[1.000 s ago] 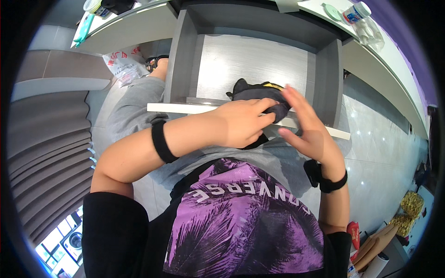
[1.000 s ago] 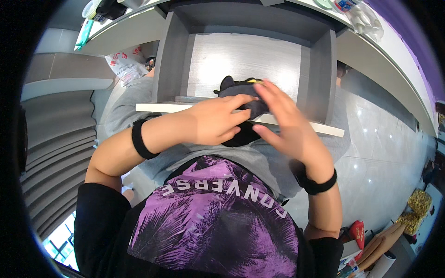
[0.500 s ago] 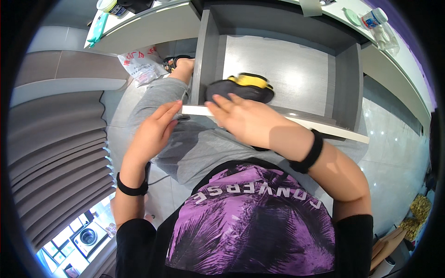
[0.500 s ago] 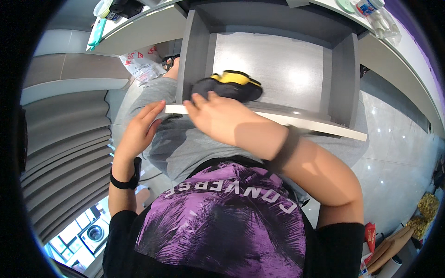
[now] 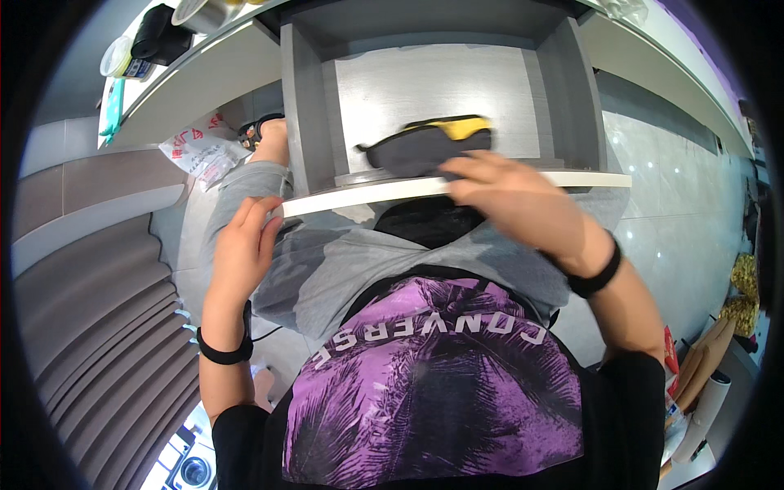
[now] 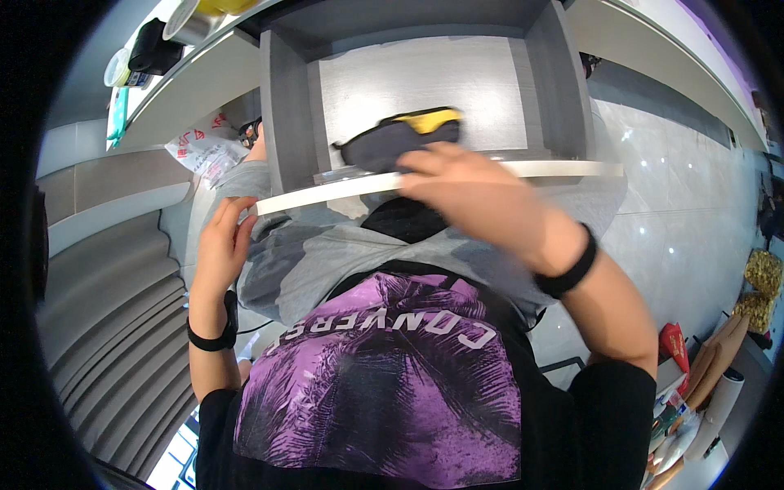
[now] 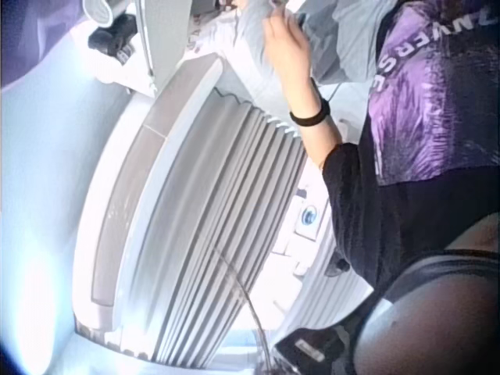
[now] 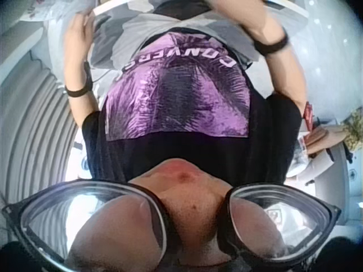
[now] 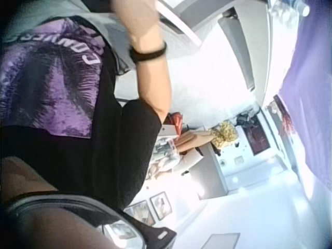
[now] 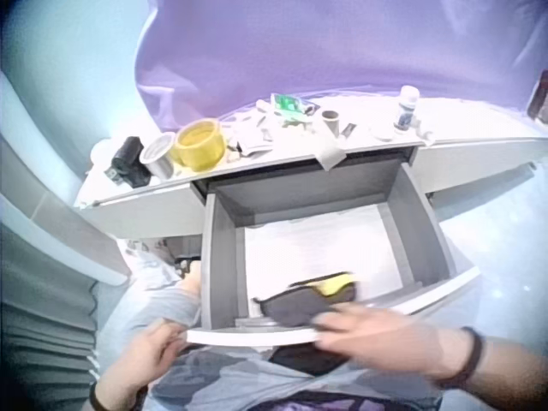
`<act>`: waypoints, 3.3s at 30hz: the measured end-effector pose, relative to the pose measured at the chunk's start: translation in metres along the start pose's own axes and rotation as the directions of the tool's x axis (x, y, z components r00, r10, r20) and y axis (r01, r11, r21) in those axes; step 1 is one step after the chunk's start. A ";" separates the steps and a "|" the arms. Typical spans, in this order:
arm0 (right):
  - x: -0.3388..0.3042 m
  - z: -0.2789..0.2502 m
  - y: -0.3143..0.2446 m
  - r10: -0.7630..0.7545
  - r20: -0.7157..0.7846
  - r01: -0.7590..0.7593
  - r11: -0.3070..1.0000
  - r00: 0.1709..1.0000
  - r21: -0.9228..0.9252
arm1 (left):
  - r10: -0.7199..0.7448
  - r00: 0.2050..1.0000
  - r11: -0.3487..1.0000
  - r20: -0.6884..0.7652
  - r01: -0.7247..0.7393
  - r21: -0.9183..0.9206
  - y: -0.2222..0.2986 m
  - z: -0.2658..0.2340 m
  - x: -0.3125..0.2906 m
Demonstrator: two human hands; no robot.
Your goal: The person wipes the inside of an empty drawer using a cloth. They apply a cleaning substance from a tube to the cloth and scrub the bottom and interior edges of the drawer.
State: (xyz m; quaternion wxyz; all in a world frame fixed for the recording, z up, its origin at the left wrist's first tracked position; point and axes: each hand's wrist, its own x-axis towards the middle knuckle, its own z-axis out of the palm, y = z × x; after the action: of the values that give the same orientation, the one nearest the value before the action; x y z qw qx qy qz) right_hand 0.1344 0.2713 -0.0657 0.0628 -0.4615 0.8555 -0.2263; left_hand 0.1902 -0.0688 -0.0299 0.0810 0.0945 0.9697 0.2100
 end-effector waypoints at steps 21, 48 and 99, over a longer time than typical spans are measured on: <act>0.021 0.002 -0.016 0.036 -0.064 -0.032 0.997 0.997 0.063 | -0.004 0.997 0.995 0.076 -0.003 0.099 0.002 -0.011 0.004; -0.076 -0.069 0.041 0.456 -0.451 -0.368 0.889 0.767 0.273 | 0.637 0.750 0.770 0.177 -0.613 -0.178 0.136 -0.009 0.123; -0.093 -0.030 0.078 0.345 -0.191 -0.343 0.938 0.919 0.045 | 0.329 0.943 0.830 -0.045 -0.311 -0.464 0.210 0.221 0.302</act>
State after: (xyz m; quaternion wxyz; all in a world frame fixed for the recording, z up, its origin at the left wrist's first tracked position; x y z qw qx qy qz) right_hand 0.1184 0.3942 -0.0831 0.0194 -0.2791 0.9240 -0.2606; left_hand -0.0278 0.2713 -0.1752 0.0828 0.2371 0.8598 0.4446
